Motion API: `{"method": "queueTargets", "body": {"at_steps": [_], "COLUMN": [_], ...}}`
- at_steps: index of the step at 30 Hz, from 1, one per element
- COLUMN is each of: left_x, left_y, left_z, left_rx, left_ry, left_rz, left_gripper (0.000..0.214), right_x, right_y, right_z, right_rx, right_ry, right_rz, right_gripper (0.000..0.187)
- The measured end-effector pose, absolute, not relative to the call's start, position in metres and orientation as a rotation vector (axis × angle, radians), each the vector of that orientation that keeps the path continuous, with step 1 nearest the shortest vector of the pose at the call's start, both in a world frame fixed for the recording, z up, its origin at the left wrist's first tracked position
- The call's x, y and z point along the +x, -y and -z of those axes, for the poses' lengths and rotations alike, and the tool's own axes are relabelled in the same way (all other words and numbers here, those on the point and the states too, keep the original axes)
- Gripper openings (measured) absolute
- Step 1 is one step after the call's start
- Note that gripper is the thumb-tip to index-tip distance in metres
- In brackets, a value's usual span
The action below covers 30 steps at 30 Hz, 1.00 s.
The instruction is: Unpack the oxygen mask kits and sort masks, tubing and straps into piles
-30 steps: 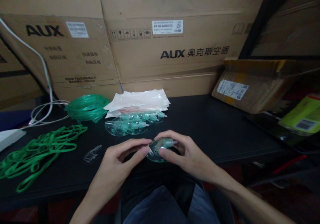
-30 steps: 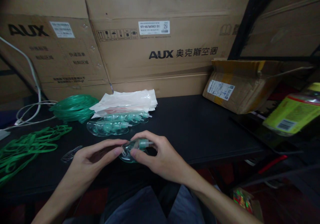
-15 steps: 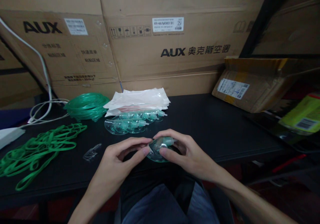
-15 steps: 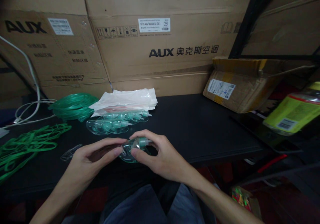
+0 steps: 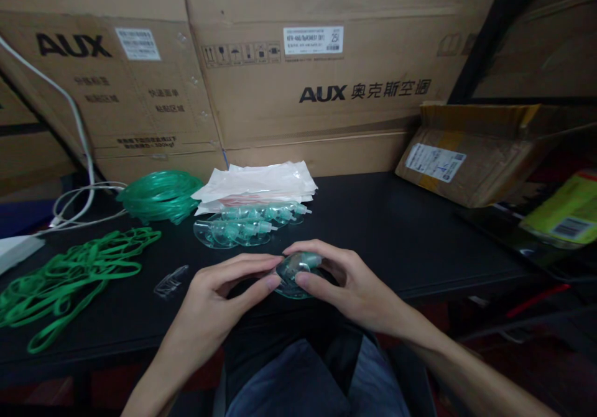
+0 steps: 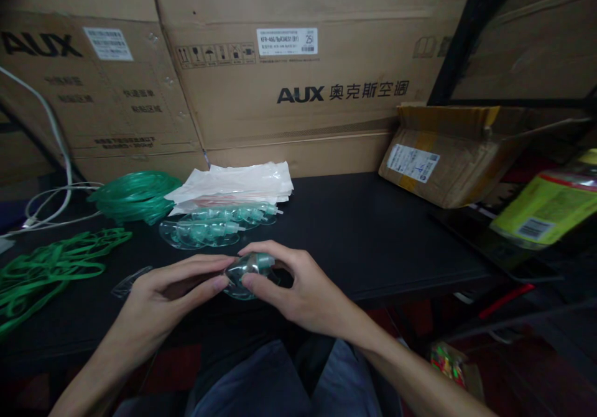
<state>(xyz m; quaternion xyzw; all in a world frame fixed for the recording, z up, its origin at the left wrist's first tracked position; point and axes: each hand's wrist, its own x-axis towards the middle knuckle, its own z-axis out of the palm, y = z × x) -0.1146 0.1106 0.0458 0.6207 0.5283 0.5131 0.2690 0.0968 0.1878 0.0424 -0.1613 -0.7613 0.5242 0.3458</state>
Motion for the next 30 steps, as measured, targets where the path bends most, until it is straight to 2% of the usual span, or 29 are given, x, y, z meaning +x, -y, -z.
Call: {"method": "queueTargets", "body": {"at_steps": [18,23,30], "left_x": [-0.1119,-0.1129,-0.1127], "left_y": [-0.1091,-0.1066,-0.1061], "left_z": [-0.0472,-0.05,-0.0498], "left_rx": [1.523,1.613,1.601], "left_ry": [-1.469,-1.514,-1.504], "left_rz": [-1.363,-1.34,-1.341], "left_gripper": [0.031,0.021,0.024], "right_x": [0.0971,0.0973,0.0974], "right_y": [-0.1886,-0.1876,-0.1861], "right_z": [-0.0422,-0.0423,-0.0441], "right_rx": [-0.364,-0.356,-0.405], "right_ry": [1.991,2.033,1.988], "right_rz": [-1.36,-1.321,-1.334], "right_gripper": [0.033,0.031,0.029]}}
